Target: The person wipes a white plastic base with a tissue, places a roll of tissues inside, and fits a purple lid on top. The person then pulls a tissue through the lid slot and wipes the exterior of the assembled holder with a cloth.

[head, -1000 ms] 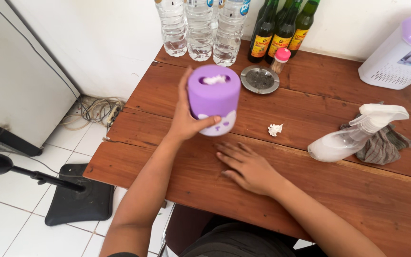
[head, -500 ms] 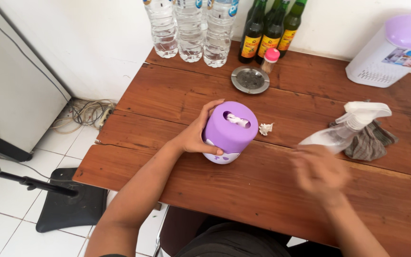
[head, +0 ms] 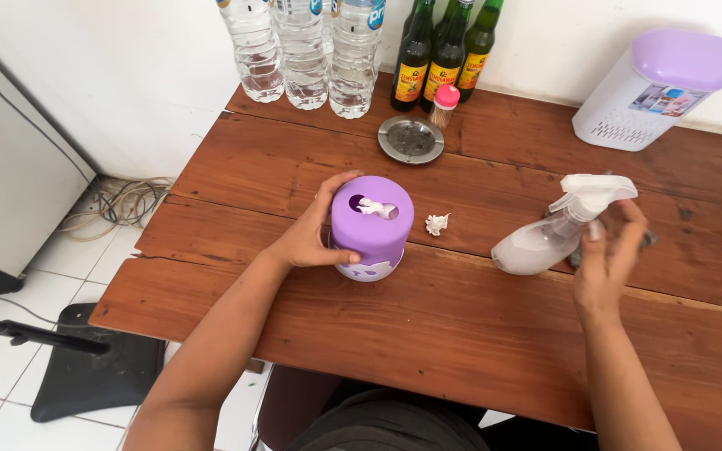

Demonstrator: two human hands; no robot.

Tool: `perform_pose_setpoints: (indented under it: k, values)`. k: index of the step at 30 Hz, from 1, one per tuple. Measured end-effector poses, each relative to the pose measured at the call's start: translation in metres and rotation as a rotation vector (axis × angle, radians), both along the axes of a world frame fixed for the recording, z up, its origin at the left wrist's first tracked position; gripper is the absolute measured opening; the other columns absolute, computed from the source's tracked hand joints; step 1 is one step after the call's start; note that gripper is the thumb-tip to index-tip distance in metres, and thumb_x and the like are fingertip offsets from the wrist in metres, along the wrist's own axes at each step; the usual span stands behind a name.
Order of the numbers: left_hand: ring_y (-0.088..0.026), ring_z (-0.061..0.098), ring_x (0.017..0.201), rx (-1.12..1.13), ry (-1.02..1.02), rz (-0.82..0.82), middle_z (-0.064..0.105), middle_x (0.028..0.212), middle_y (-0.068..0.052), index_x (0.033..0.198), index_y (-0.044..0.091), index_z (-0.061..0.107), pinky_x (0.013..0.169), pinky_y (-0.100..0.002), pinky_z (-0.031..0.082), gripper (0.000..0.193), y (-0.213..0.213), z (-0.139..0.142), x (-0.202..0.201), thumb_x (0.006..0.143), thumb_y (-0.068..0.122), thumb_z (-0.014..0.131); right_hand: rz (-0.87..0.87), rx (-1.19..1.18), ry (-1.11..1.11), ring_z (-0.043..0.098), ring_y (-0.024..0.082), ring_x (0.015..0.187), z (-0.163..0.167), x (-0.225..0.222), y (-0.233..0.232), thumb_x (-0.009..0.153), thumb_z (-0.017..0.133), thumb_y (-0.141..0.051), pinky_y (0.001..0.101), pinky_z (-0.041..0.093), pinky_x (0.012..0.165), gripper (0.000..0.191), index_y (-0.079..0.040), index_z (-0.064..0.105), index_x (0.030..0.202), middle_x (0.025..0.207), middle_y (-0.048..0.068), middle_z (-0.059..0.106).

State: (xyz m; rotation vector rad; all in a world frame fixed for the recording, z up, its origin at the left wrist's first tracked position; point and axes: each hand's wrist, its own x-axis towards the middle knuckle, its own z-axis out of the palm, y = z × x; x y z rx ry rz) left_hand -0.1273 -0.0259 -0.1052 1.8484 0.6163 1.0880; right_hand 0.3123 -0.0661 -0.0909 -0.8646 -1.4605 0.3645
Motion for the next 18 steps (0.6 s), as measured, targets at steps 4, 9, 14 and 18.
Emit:
perform_pose_setpoints:
  k: [4,9,14,18]
  values:
    - [-0.035,0.029,0.162,0.281,-0.010,0.068,0.028,0.171,-0.017,0.162,0.012,0.029,0.133,-0.048,0.027,0.113,-0.003,0.010,0.005,0.072,0.036,0.093,0.048,-0.131,0.008,0.052,0.026,0.135,0.014,-0.020,0.002,0.111,0.057,-0.026,0.0408,0.042,0.116,0.056,0.002,0.033,0.152,0.147,0.020,0.050]
    - [-0.039,0.037,0.154,0.348,0.096,0.160,0.037,0.165,-0.020,0.148,0.010,0.049,0.125,-0.049,0.034,0.095,-0.012,0.017,0.008,0.068,0.039,0.093,0.112,-0.036,0.187,0.050,0.027,0.143,0.013,-0.002,0.011,0.115,0.048,-0.042,0.0425,0.041,0.125,0.059,0.001,0.036,0.154,0.159,0.021,0.045]
    - [-0.036,0.049,0.145,0.301,0.087,0.175,0.045,0.162,-0.020,0.108,0.009,0.059,0.117,-0.047,0.041,0.057,-0.009,0.020,0.004,0.071,0.038,0.091,-0.348,-0.237,-0.291,0.043,0.044,0.139,0.007,0.046,0.047,0.096,0.058,-0.036,0.0560,0.040,0.111,0.070,0.000,0.036,0.151,0.151,0.030,0.043]
    - [-0.036,0.053,0.139,0.348,0.050,0.179,0.050,0.157,-0.021,0.094,0.009,0.052,0.114,-0.045,0.042,0.056,-0.008,0.021,0.004,0.068,0.038,0.092,-0.622,-0.373,-1.006,0.038,0.050,0.134,-0.010,0.053,0.056,0.091,0.063,-0.036,0.0665,0.032,0.106,0.060,-0.008,0.053,0.143,0.151,0.030,0.042]
